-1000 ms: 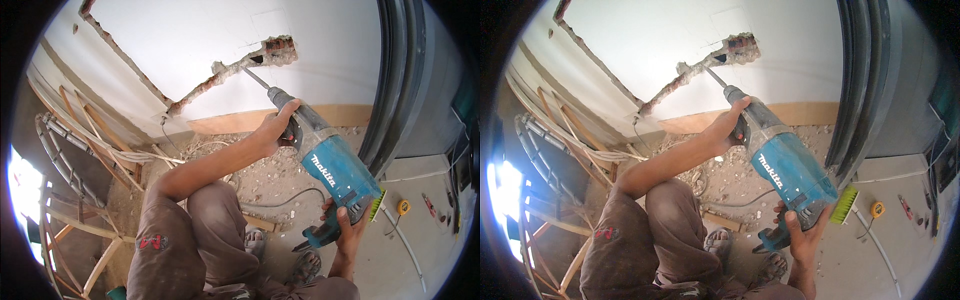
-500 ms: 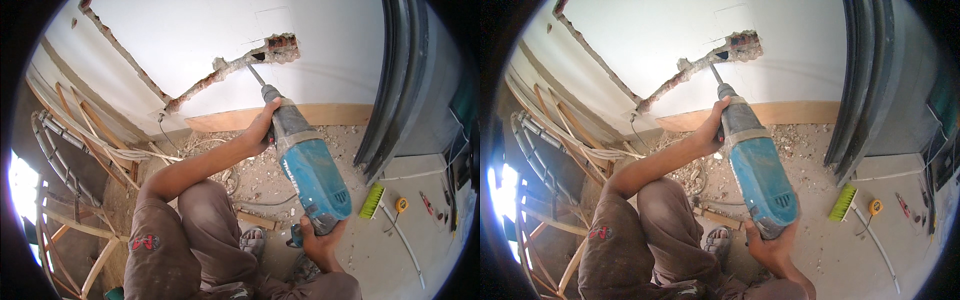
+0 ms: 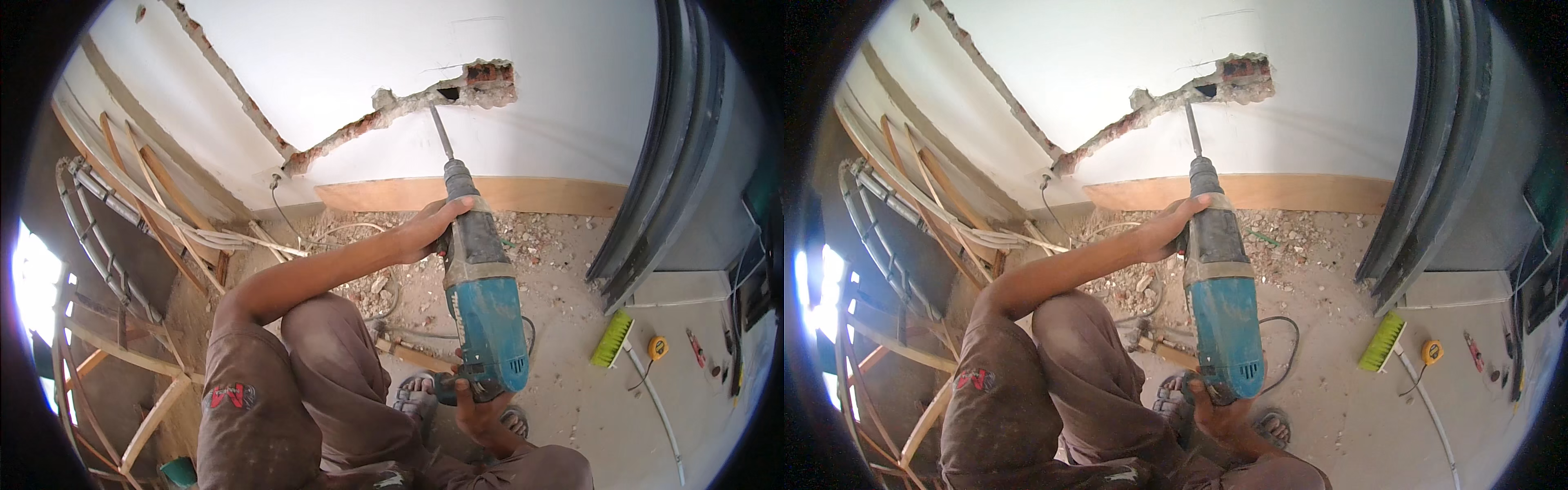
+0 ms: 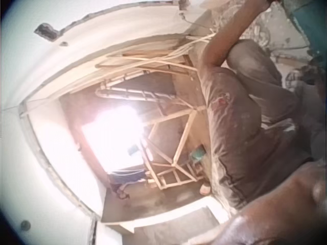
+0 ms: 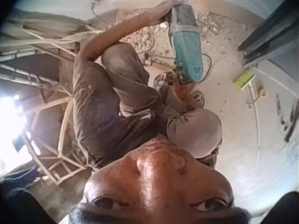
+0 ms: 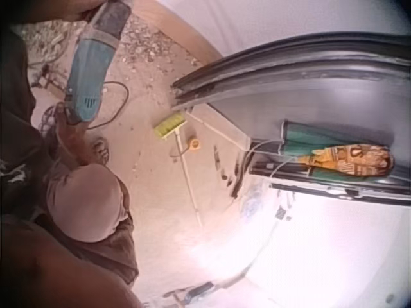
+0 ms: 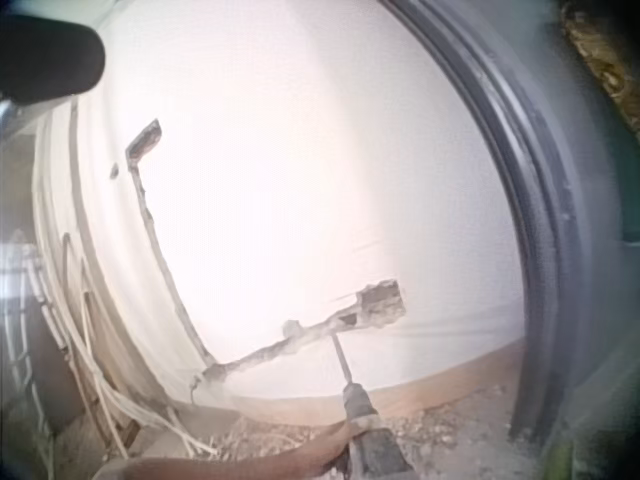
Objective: The person uses a power drill to break away concrete from a wall, then uses a hammer and chisel to widen the opening before handling several plastic pipes.
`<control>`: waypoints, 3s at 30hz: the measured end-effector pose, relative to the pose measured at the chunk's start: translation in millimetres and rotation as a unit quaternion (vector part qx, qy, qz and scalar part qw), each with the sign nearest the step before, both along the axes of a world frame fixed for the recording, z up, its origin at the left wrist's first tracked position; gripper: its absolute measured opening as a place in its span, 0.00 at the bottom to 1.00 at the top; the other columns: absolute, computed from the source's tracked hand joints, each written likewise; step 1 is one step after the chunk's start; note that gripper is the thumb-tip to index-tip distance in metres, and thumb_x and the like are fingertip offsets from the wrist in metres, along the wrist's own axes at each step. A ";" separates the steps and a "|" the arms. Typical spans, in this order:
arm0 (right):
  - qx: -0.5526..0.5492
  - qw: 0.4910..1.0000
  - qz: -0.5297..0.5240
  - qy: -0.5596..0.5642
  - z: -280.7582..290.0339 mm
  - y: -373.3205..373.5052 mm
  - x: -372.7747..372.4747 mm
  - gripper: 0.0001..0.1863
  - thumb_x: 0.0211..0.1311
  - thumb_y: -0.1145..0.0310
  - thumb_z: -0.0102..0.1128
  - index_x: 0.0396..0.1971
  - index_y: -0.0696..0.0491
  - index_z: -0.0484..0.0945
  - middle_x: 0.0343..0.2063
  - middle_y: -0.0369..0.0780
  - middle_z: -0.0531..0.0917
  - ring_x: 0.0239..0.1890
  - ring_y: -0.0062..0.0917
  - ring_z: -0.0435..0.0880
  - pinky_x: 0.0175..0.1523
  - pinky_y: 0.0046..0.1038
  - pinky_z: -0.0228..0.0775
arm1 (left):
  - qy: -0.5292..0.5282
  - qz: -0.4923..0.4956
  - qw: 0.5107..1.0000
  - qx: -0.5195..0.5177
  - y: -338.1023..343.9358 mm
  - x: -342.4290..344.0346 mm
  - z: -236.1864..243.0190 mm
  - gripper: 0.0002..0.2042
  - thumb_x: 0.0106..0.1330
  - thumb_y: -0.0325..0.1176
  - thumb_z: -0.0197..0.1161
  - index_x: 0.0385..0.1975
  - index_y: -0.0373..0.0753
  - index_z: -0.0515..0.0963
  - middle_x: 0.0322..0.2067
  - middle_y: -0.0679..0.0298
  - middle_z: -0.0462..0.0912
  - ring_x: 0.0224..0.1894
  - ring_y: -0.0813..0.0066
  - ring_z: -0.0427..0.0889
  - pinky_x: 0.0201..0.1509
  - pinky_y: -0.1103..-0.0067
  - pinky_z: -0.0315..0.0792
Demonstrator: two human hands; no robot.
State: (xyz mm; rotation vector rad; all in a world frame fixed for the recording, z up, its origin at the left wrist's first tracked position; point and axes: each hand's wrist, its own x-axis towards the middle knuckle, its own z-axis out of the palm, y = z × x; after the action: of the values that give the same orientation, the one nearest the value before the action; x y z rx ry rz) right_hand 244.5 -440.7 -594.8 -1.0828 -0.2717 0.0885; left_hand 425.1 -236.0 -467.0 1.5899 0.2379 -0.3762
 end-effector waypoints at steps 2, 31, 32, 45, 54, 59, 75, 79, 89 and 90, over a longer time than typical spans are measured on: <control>-0.011 0.999 0.029 0.019 4.7 1.7 -5.8 0.33 0.60 0.67 0.60 0.60 0.59 0.53 0.52 0.51 0.72 0.52 0.32 0.76 0.53 0.32 0.74 | 0.003 -0.010 1.000 0.018 5.0 -1.1 -2.6 0.36 0.61 0.62 0.53 0.58 0.36 0.62 0.46 0.61 0.73 0.42 0.74 0.74 0.33 0.78 0.69; 0.049 0.997 -0.011 0.062 25.5 -18.8 42.2 0.39 0.58 0.62 0.64 0.60 0.50 0.46 0.45 0.49 0.75 0.44 0.33 0.79 0.37 0.33 0.80 | 0.034 0.112 0.992 0.038 -9.8 17.2 -0.9 0.29 0.61 0.58 0.57 0.48 0.35 0.70 0.33 0.67 0.74 0.26 0.81 0.72 0.23 0.82 0.62; 0.056 0.997 -0.025 0.050 19.8 -11.7 40.3 0.39 0.58 0.62 0.63 0.60 0.49 0.45 0.45 0.49 0.75 0.44 0.33 0.79 0.37 0.32 0.80 | 0.025 0.099 0.993 0.050 -12.3 18.8 1.6 0.29 0.61 0.58 0.57 0.48 0.35 0.70 0.32 0.67 0.74 0.26 0.82 0.71 0.22 0.83 0.62; 0.011 0.997 0.071 -0.005 -0.5 -10.7 21.5 0.28 0.61 0.70 0.58 0.57 0.56 0.54 0.44 0.46 0.74 0.43 0.29 0.78 0.43 0.32 0.79 | -0.005 0.078 0.992 0.096 -19.6 14.1 2.5 0.32 0.63 0.60 0.52 0.54 0.35 0.68 0.33 0.68 0.74 0.26 0.83 0.69 0.20 0.83 0.56; 0.058 0.991 0.036 0.114 29.0 -61.9 22.8 0.30 0.58 0.68 0.61 0.57 0.57 0.58 0.44 0.46 0.75 0.43 0.29 0.79 0.40 0.31 0.79 | 0.004 0.072 0.997 0.034 -45.6 -3.3 10.5 0.29 0.63 0.57 0.54 0.49 0.35 0.69 0.33 0.68 0.74 0.27 0.83 0.71 0.20 0.84 0.60; 0.046 0.997 0.038 0.048 5.0 -28.7 25.2 0.31 0.56 0.69 0.63 0.57 0.57 0.59 0.45 0.46 0.75 0.43 0.30 0.79 0.41 0.32 0.79 | -0.017 0.083 0.993 0.080 -43.4 16.8 5.0 0.29 0.62 0.58 0.55 0.48 0.35 0.69 0.32 0.68 0.73 0.27 0.84 0.71 0.20 0.84 0.60; -0.001 0.970 0.019 0.241 -35.6 -140.6 64.0 0.36 0.61 0.56 0.60 0.61 0.59 0.56 0.39 0.45 0.78 0.34 0.29 0.82 0.36 0.30 0.78 | 0.315 0.186 0.930 0.042 -76.8 -6.9 -121.3 0.31 0.57 0.58 0.60 0.49 0.38 0.68 0.46 0.58 0.75 0.44 0.64 0.79 0.50 0.62 0.78; -0.056 0.946 -0.024 0.318 -65.6 -146.8 60.7 0.35 0.63 0.54 0.58 0.62 0.61 0.58 0.44 0.45 0.77 0.40 0.28 0.80 0.44 0.28 0.75 | 0.351 0.187 0.915 0.067 -87.0 -6.1 -169.9 0.31 0.54 0.59 0.62 0.47 0.38 0.70 0.44 0.59 0.77 0.41 0.67 0.80 0.48 0.64 0.79; -0.349 0.863 -0.130 0.341 -121.5 -248.1 92.7 0.38 0.66 0.47 0.52 0.62 0.65 0.61 0.54 0.49 0.73 0.53 0.30 0.72 0.59 0.29 0.62 | 0.404 0.166 0.898 0.061 -185.1 1.7 -252.1 0.30 0.53 0.62 0.61 0.42 0.40 0.72 0.39 0.62 0.78 0.37 0.69 0.80 0.41 0.68 0.77; -0.353 0.865 -0.122 0.334 -125.9 -256.8 95.0 0.38 0.66 0.47 0.51 0.62 0.65 0.61 0.54 0.49 0.73 0.54 0.30 0.72 0.59 0.29 0.61 | 0.409 0.170 0.895 0.055 -189.2 1.6 -258.4 0.30 0.53 0.63 0.61 0.42 0.40 0.72 0.39 0.62 0.78 0.37 0.69 0.80 0.41 0.69 0.77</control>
State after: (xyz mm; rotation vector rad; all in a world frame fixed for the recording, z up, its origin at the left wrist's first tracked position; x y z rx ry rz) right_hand 339.6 -697.5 -720.8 -1.7278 0.5780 0.3478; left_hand 426.7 -425.2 -725.4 1.3810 1.1870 -0.7518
